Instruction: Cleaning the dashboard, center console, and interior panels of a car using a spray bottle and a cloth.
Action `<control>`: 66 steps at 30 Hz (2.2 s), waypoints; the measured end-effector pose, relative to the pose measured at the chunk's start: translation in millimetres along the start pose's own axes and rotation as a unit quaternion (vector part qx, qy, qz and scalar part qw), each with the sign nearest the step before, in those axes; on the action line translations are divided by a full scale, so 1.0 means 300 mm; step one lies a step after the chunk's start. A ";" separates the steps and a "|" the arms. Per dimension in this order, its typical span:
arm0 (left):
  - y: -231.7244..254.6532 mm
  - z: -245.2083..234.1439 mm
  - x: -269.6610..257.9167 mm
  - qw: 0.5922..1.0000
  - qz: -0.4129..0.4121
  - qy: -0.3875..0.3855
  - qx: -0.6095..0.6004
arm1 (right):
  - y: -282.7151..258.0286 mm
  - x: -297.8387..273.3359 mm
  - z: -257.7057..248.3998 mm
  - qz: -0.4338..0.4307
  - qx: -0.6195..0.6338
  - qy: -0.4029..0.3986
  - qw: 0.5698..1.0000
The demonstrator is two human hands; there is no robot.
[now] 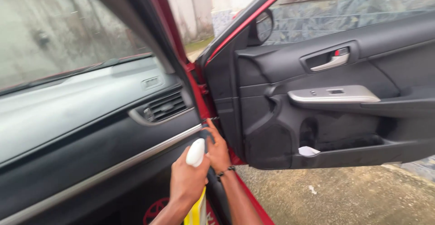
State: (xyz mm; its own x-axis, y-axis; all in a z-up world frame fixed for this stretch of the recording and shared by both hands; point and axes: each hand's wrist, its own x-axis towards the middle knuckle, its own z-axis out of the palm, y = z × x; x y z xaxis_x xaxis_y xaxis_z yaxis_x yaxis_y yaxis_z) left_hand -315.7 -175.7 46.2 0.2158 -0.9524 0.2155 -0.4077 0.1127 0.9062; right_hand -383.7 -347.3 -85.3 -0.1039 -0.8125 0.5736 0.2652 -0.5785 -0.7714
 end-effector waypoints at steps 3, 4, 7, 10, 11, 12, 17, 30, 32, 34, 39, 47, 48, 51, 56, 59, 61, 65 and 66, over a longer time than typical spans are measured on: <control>0.005 0.030 0.043 0.999 0.016 0.004 -0.028 | 0.005 0.043 -0.027 -0.056 0.005 -0.019 0.998; 0.025 0.032 0.056 1.000 0.010 0.011 -0.024 | -0.005 0.038 -0.029 -0.034 0.021 -0.029 0.999; 0.030 0.039 0.115 1.000 0.005 0.021 0.003 | -0.054 0.007 -0.067 0.025 0.034 -0.053 0.998; 0.019 0.019 0.160 1.000 0.009 0.023 -0.006 | -0.045 -0.038 -0.077 0.048 0.028 -0.073 0.996; 0.020 0.015 0.174 0.999 0.011 0.021 -0.042 | -0.032 -0.046 -0.080 0.036 0.020 -0.079 0.996; 0.036 0.011 0.174 0.999 0.010 0.019 -0.041 | -0.045 -0.050 -0.064 0.037 0.020 -0.077 0.996; 0.083 0.004 0.195 0.999 -0.020 0.018 -0.034 | -0.085 0.020 0.008 0.010 0.028 0.033 0.999; 0.167 0.039 0.254 0.999 0.000 -0.005 -0.048 | -0.161 0.266 0.076 -0.047 -0.044 0.064 0.996; 0.162 0.042 0.274 0.998 -0.015 -0.014 -0.054 | -0.173 0.268 0.072 0.039 0.005 0.026 0.999; 0.163 0.039 0.285 0.997 -0.026 -0.011 -0.072 | -0.125 0.206 0.052 0.089 0.064 0.004 0.994; 0.230 0.013 0.302 0.993 -0.083 -0.015 -0.080 | 0.107 0.030 -0.021 0.137 0.118 -0.031 0.983; 0.300 0.001 0.345 0.988 -0.113 -0.020 -0.108 | -0.206 0.177 0.023 0.057 0.082 -0.070 0.993; 0.303 -0.003 0.356 0.988 -0.110 -0.017 -0.108 | -0.195 0.187 0.028 0.055 0.084 -0.072 0.992; 0.311 -0.021 0.386 0.988 -0.120 0.002 -0.094 | -0.171 0.203 0.047 0.098 0.155 -0.086 0.979; 0.330 -0.050 0.439 0.989 -0.107 -0.008 -0.102 | -0.175 0.199 0.057 0.047 0.142 -0.047 0.988; 0.365 -0.061 0.456 0.991 -0.107 0.004 -0.076 | -0.158 0.222 0.060 0.039 0.131 -0.048 0.990; 0.352 -0.086 0.500 0.991 -0.105 0.001 -0.078 | -0.173 0.233 0.069 0.041 0.128 -0.045 0.990; 0.407 -0.082 0.466 0.987 -0.155 0.023 -0.022 | -0.183 0.264 0.084 0.080 0.112 -0.031 0.990; 0.394 -0.088 0.469 0.987 -0.155 0.022 -0.023 | -0.203 0.296 0.093 0.079 0.110 -0.030 0.990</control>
State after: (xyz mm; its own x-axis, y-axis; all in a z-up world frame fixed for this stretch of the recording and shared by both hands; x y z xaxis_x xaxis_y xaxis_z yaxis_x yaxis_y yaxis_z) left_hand -310.0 -288.9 193.4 0.3617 -0.9303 -0.0605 -0.2749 -0.1684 0.9466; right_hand -382.4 -382.2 20.2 0.0115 -0.8818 0.4714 0.4775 -0.4094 -0.7774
